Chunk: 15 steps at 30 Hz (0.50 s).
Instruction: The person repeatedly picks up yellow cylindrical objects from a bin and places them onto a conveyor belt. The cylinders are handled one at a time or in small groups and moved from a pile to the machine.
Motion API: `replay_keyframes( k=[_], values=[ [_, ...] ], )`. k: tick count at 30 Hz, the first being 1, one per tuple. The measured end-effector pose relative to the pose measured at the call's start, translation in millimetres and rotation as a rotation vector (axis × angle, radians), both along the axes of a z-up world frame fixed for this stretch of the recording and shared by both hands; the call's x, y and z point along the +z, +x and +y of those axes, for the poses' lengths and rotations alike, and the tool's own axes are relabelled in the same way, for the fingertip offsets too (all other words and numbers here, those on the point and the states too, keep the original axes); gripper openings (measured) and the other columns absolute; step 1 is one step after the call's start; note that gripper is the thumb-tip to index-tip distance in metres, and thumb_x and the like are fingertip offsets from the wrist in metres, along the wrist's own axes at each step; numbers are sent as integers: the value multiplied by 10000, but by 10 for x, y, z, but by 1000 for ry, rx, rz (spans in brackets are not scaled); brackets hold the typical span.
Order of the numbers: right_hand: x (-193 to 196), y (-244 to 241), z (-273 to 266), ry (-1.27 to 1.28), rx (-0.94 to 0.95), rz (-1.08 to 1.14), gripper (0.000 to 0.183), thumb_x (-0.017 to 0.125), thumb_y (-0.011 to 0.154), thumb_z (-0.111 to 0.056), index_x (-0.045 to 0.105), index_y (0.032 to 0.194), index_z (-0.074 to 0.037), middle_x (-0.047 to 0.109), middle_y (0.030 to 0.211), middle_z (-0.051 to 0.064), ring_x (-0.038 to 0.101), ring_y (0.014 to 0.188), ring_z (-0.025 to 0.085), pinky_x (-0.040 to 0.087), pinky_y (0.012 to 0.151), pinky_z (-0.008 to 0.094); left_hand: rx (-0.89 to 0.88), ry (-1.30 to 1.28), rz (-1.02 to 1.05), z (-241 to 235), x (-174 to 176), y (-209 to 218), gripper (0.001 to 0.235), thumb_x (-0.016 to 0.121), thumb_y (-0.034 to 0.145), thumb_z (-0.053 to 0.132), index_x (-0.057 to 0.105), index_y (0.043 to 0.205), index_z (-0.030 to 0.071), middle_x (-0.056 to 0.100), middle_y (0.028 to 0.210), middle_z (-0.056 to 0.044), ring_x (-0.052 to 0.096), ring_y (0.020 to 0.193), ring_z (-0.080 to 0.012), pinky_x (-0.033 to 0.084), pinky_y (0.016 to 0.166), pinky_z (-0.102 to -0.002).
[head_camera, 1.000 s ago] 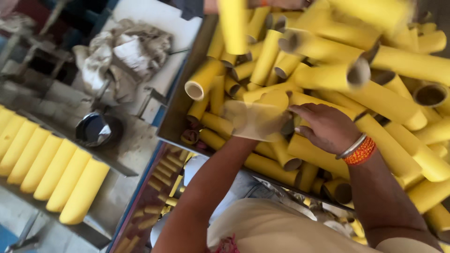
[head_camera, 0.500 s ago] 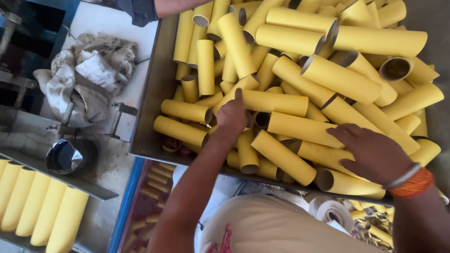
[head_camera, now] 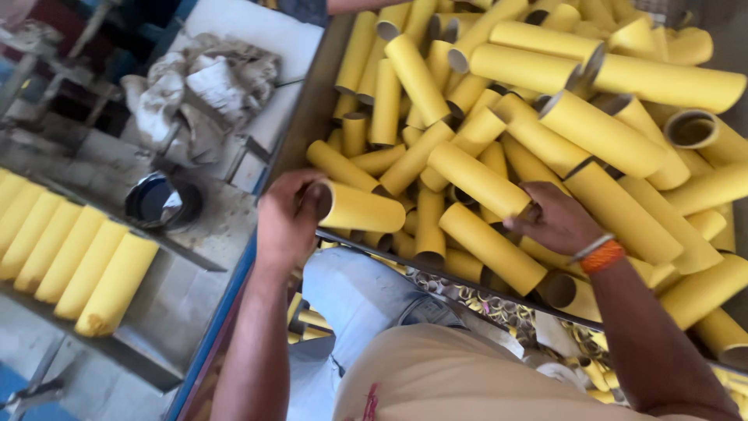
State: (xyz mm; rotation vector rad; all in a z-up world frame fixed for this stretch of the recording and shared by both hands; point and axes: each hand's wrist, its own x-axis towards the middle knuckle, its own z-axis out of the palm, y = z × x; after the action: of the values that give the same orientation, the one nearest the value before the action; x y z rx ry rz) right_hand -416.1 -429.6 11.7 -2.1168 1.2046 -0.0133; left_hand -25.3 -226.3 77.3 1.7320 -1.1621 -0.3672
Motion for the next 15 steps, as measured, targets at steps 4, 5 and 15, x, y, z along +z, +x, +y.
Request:
replay_keyframes(
  k=[4, 5, 15],
  values=[
    [-485, 431, -136, -176, -196, -290, 472, 789, 879, -179, 619, 1279, 7, 651, 1214, 170, 703, 901, 233, 557, 802, 359, 157, -35, 145, 768, -145, 17, 210, 591, 960, -60, 684, 1134, 15, 711, 1018, -127, 679, 921, -182, 543, 839, -298],
    [-631, 504, -251, -204, -254, -321, 393, 750, 873, -140, 654, 1231, -9, 677, 1177, 159, 694, 888, 245, 558, 804, 370, 216, -90, 232, 1006, -223, 41, 270, 548, 932, -87, 672, 1151, 11, 708, 1056, -110, 674, 972, -170, 534, 883, -290],
    [-929, 1100, -1880, -406, -73, -338, 351, 635, 893, -7, 645, 1244, 16, 698, 1289, 184, 681, 1180, 323, 524, 1058, 419, 768, -596, 296, 2879, -1080, 810, 280, 557, 952, -132, 630, 1199, -23, 693, 1152, -65, 659, 1081, -145, 519, 992, -285]
  ],
)
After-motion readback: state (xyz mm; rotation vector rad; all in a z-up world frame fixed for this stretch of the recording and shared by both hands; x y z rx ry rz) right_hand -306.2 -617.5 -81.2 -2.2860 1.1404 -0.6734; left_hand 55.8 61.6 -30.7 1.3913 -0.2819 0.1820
